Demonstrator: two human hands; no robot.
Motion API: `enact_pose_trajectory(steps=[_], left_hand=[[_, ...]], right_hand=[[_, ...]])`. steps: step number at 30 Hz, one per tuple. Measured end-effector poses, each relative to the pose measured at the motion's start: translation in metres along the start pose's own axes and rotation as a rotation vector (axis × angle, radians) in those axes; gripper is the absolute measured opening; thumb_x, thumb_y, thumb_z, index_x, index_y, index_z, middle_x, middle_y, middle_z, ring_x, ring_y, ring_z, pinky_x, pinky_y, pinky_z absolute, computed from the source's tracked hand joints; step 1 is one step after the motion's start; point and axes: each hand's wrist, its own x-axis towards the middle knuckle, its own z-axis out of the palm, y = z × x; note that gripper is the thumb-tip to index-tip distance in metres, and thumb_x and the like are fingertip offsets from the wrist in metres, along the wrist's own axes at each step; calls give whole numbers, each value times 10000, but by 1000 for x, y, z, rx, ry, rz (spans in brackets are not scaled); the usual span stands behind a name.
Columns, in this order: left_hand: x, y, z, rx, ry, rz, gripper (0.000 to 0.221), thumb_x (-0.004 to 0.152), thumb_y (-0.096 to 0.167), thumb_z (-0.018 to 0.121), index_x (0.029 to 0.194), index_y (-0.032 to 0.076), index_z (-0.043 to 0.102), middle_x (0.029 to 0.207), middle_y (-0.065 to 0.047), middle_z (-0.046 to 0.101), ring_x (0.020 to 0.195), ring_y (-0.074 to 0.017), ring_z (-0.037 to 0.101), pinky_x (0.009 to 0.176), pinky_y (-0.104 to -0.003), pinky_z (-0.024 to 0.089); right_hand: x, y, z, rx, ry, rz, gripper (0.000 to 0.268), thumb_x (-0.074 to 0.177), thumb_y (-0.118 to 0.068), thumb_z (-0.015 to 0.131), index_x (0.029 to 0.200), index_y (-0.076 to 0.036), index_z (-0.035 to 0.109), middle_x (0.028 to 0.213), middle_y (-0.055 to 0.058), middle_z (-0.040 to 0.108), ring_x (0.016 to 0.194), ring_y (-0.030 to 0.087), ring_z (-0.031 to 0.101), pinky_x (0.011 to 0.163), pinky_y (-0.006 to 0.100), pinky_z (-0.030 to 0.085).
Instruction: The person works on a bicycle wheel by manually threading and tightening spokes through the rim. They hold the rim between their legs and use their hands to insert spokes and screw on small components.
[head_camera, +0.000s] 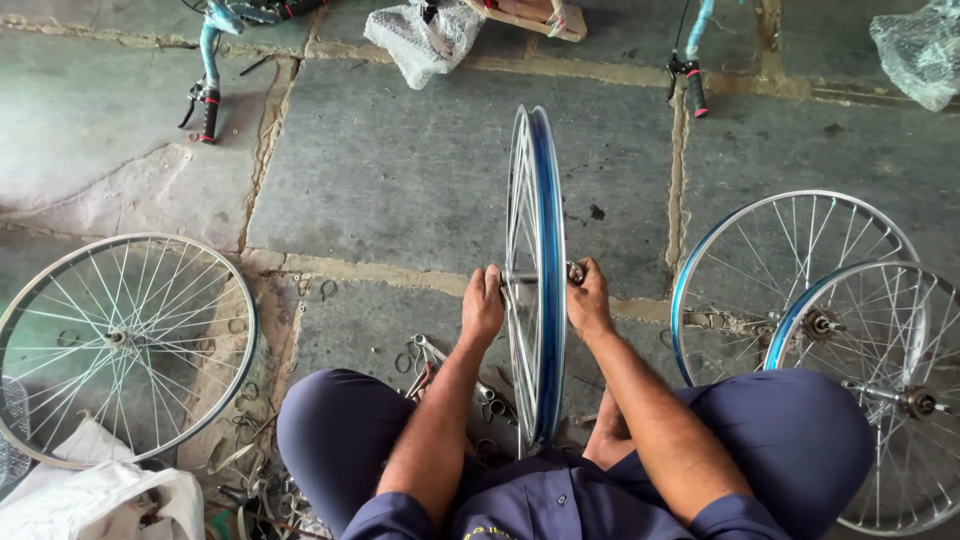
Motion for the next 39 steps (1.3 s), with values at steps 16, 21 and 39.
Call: enact_pose_trajectory(steps=[16, 21, 39], left_hand=[[-3, 0, -3, -94, -76, -72, 497, 1074, 483, 471, 854, 40, 515, 718, -51, 502, 671, -155, 466, 628, -362, 427], [-3, -2, -2, -45, -70, -75, 504, 1070, 495, 460, 841, 47, 500, 717, -54, 480, 682, -157, 449, 639, -369, 424], [-100, 158, -10, 89, -234, 675, 952, 836, 126, 750, 1652, 15, 272, 1680, -258, 361, 1608, -430, 341, 1327, -503, 321]], right_hand=[[-5, -18, 2, -83, 18, 126, 232, 932, -53, 705, 909, -109, 481, 815, -59, 455, 713, 72, 440, 620, 244, 423], [-5, -6, 0, 111, -30, 88, 264, 913, -2, 706, 936, -116, 470, 854, -78, 437, 758, 60, 436, 671, 224, 434], [-28, 51, 15, 919, -55, 563, 504, 859, -461, 715, 1177, -82, 622, 1001, 57, 719, 878, 161, 706, 764, 278, 601]])
